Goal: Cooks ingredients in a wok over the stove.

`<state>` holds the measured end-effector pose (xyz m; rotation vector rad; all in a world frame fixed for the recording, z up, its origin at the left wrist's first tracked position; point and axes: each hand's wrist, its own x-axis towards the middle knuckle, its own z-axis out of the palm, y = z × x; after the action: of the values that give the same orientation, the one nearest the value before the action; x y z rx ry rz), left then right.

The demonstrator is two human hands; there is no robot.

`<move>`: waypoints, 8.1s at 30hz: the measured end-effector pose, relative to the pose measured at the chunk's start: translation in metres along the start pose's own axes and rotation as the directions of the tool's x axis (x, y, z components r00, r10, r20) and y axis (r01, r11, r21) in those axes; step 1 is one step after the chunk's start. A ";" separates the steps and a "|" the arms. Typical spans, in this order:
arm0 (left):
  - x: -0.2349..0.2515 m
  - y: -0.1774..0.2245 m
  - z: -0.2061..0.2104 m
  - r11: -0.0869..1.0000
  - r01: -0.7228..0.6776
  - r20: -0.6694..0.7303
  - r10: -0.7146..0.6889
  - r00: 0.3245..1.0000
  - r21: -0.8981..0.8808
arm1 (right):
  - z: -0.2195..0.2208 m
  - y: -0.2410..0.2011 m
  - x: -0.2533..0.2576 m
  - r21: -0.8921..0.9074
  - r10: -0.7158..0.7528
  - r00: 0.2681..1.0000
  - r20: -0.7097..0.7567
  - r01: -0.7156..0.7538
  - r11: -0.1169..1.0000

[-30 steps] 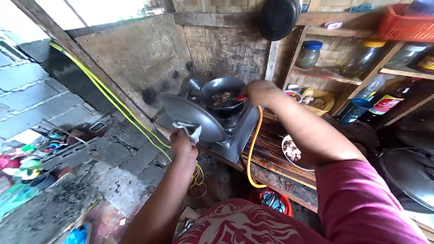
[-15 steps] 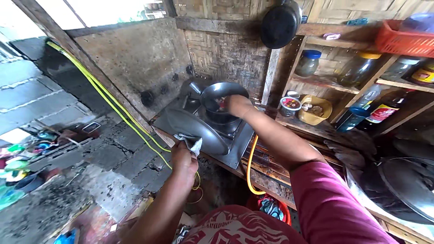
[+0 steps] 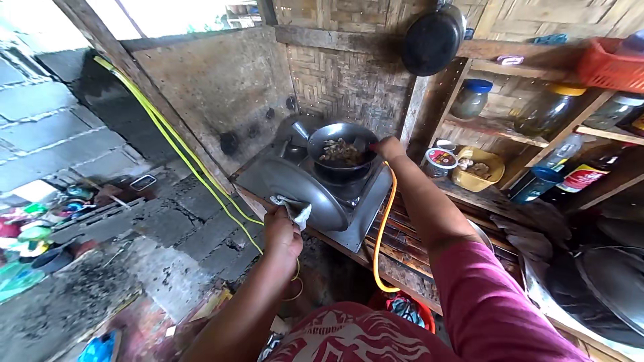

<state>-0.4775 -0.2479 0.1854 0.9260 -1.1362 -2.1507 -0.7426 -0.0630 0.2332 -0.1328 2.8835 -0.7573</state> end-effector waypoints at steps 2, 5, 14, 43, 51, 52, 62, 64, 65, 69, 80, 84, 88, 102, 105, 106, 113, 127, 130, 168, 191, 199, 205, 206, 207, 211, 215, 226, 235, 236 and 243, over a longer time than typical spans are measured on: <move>0.002 0.000 0.001 1.000 0.002 0.008 -0.002 1.000 0.002 | 0.008 -0.012 -0.009 0.002 -0.034 0.999 0.023 0.034 0.999; 0.005 0.002 0.002 1.000 -0.001 0.023 0.002 1.000 -0.006 | 0.000 -0.035 -0.023 -0.068 -0.148 0.987 0.055 0.152 0.986; 0.006 0.001 -0.003 0.999 -0.023 0.048 0.024 0.999 -0.022 | 0.021 -0.040 0.015 -0.093 -0.130 0.989 0.067 0.136 0.986; -0.005 -0.004 0.005 0.999 -0.027 0.098 0.029 0.995 -0.025 | 0.014 -0.035 -0.030 -0.571 -0.418 0.905 0.077 0.384 0.725; 0.004 0.006 -0.004 0.999 -0.015 0.098 0.019 0.995 -0.038 | -0.031 -0.036 -0.069 -0.701 -0.455 0.878 0.148 0.418 0.578; 0.006 0.008 -0.005 0.999 -0.018 0.093 0.022 0.995 -0.039 | -0.035 -0.042 -0.070 -0.702 -0.456 0.880 0.131 0.407 0.584; 0.027 0.017 -0.014 0.999 -0.021 0.082 0.023 0.996 -0.028 | 0.022 -0.081 -0.046 -0.602 -0.366 0.924 0.113 0.357 0.714; 0.032 0.018 -0.015 1.000 -0.008 0.089 0.010 0.996 -0.026 | 0.012 -0.077 -0.058 -0.646 -0.377 0.917 0.128 0.365 0.670; 0.036 0.019 -0.015 1.000 -0.001 0.092 0.003 0.996 -0.024 | 0.005 -0.075 -0.065 -0.668 -0.378 0.916 0.132 0.364 0.650; 0.051 0.023 -0.015 0.999 0.011 0.098 -0.007 0.995 -0.034 | -0.016 -0.072 -0.080 -0.732 -0.389 0.914 0.110 0.340 0.591; 0.084 0.039 -0.019 1.000 0.013 0.118 -0.011 0.993 -0.019 | 0.007 -0.055 -0.038 -0.645 -0.284 0.959 0.005 0.220 0.732; 0.114 0.057 -0.038 0.997 -0.031 0.120 0.022 0.993 0.074 | -0.011 -0.049 -0.063 -0.704 -0.329 0.943 0.043 0.262 0.660; 0.149 0.070 -0.048 0.984 -0.105 0.128 0.087 0.988 0.141 | -0.017 -0.061 -0.063 -0.722 -0.367 0.930 -0.011 0.247 0.646; 0.303 0.078 -0.034 0.659 -0.161 0.218 -0.005 0.976 0.735 | 0.001 -0.071 -0.059 -0.672 -0.271 0.960 -0.067 0.157 0.724; 0.330 0.064 -0.026 0.559 -0.202 0.266 -0.035 0.963 0.805 | 0.026 -0.074 -0.038 -0.614 -0.220 0.971 -0.089 0.120 0.780; 0.341 0.058 -0.023 0.529 -0.218 0.281 -0.041 0.959 0.820 | 0.033 -0.074 -0.034 -0.607 -0.208 0.974 -0.086 0.115 0.787; 0.363 0.043 -0.002 0.336 -0.289 0.337 -0.094 0.937 0.897 | 0.016 -0.065 -0.076 -0.699 -0.249 0.968 -0.034 0.154 0.698; 0.369 0.032 0.033 0.112 -0.425 0.437 -0.128 0.890 0.898 | 0.033 -0.091 -0.071 -0.688 -0.263 0.964 0.025 0.207 0.695; 0.372 0.029 0.037 0.133 -0.410 0.428 -0.150 0.892 0.902 | 0.018 -0.078 -0.090 -0.693 -0.313 0.950 0.000 0.226 0.684; -0.125 -0.294 0.146 0.566 0.262 0.364 -0.755 0.545 0.782 | 0.007 0.340 -0.301 0.618 0.458 0.871 -0.177 -0.264 0.741; -0.117 -0.245 -0.025 0.558 0.204 0.427 -0.782 0.454 0.804 | 0.009 0.325 -0.278 0.988 0.254 0.967 -0.001 -0.038 0.148; -0.055 -0.266 -0.158 0.486 0.246 0.210 -0.705 0.677 0.838 | -0.018 0.266 -0.241 0.998 -0.011 1.000 -0.012 0.013 0.057; -0.011 -0.261 -0.259 0.118 -0.019 0.091 -0.645 0.759 0.993 | -0.030 0.201 -0.217 0.885 -0.034 0.959 -0.281 0.273 0.377; -0.008 -0.249 -0.273 0.090 -0.026 0.079 -0.644 0.761 0.996 | -0.031 0.191 -0.213 0.846 -0.051 0.945 -0.322 0.312 0.433; -0.008 -0.232 -0.281 0.064 -0.033 0.066 -0.637 0.768 0.997 | -0.032 0.181 -0.209 0.794 -0.065 0.931 -0.360 0.342 0.502; -0.026 -0.138 -0.270 -0.071 0.073 -0.101 -0.602 0.792 0.995 | -0.038 0.145 -0.194 0.457 -0.190 0.866 -0.462 0.416 0.787; 0.047 -0.188 -0.363 -0.080 0.022 -0.063 -0.563 0.824 0.997 | -0.042 0.111 -0.176 0.050 -0.397 0.729 -0.558 0.507 0.860; 0.114 -0.195 -0.375 -0.190 -0.020 -0.116 -0.674 0.730 0.982 | -0.020 0.039 -0.135 -0.295 -0.475 0.725 -0.499 0.374 0.879; 0.131 -0.170 -0.398 -0.192 -0.318 0.049 -0.785 0.617 0.928 | -0.021 0.021 -0.117 -0.376 -0.504 0.725 -0.469 0.353 0.857; 0.105 -0.132 -0.367 -0.225 -0.219 -0.049 -0.795 0.604 0.950 | -0.019 0.024 -0.117 -0.371 -0.505 0.726 -0.466 0.358 0.857; 0.093 -0.213 -0.416 -0.253 0.134 -0.277 -0.703 0.655 0.958 | -0.042 0.066 -0.130 -0.292 -0.412 0.775 -0.480 0.302 0.907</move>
<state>-0.2443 -0.4100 -0.1968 1.7411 -3.3870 -1.5229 -0.6249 0.0311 0.2534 -0.6122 3.5293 -0.6309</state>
